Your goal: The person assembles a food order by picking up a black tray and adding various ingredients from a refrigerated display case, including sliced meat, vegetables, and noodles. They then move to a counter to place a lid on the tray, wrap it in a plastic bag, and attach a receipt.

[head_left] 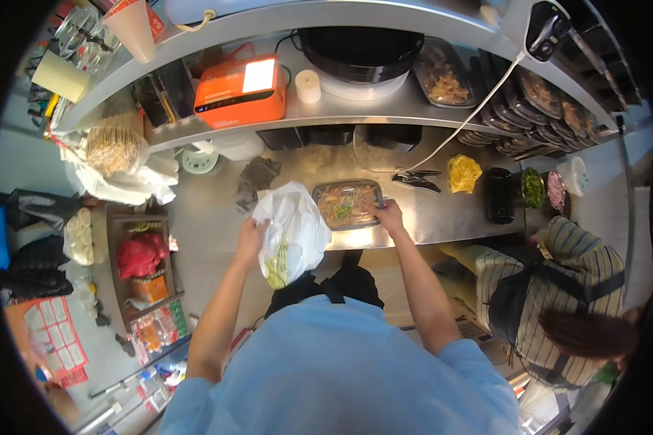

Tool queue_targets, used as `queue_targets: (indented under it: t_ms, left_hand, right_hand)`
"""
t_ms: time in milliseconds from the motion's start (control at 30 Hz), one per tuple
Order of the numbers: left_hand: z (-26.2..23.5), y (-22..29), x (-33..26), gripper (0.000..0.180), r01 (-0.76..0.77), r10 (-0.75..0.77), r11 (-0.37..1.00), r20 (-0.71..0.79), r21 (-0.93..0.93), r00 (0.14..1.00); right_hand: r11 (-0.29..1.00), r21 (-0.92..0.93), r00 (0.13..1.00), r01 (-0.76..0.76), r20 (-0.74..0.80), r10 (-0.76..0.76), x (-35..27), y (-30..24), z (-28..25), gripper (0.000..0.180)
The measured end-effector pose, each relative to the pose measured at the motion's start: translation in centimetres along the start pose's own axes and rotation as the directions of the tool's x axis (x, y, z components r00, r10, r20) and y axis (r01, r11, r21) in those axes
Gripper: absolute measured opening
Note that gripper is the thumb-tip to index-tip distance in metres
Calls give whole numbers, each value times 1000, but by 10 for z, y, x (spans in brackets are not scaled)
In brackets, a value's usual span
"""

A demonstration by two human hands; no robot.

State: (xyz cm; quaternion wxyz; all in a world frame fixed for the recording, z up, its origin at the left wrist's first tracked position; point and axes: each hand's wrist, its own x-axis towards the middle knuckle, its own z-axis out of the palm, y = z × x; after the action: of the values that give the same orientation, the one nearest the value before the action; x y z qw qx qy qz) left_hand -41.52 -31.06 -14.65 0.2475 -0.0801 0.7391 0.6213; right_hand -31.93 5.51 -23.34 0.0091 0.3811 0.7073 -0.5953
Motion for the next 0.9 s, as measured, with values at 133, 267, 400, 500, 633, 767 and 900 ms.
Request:
queue_targets:
  t_ms: [133,267,400,500,633,767,900]
  left_hand:
    - [-4,17,-13,32,183,-207,964,-116,-191,971]
    - [-23,7,-22,39,198,-220,952,-68,-235,973]
    - [-15,10,-31,47,322,-356,892,-56,-317,933]
    - [29,43,-46,51,407,-361,810,189,-421,913]
    - [65,34,-36,47,284,-52,770,388,-571,920]
    - [73,6,-22,46,110,18,769,193,-630,981]
    - [81,19,-28,45,22,64,730,100,-683,993]
  right_hand:
    - [917,388,987,-92,158,32,5,11,1,36]
    - [867,489,975,-96,221,-17,-27,-4,-23,26]
    - [902,431,980,41,157,-120,-100,-103,-78,23]
    - [910,400,966,109,172,-191,-131,-138,-90,25]
    - [936,276,919,220,264,-293,-124,-151,-59,29]
    - [858,511,917,44,320,-238,-107,-128,-28,39]
    - [953,161,936,257,202,-287,-100,-95,9,50]
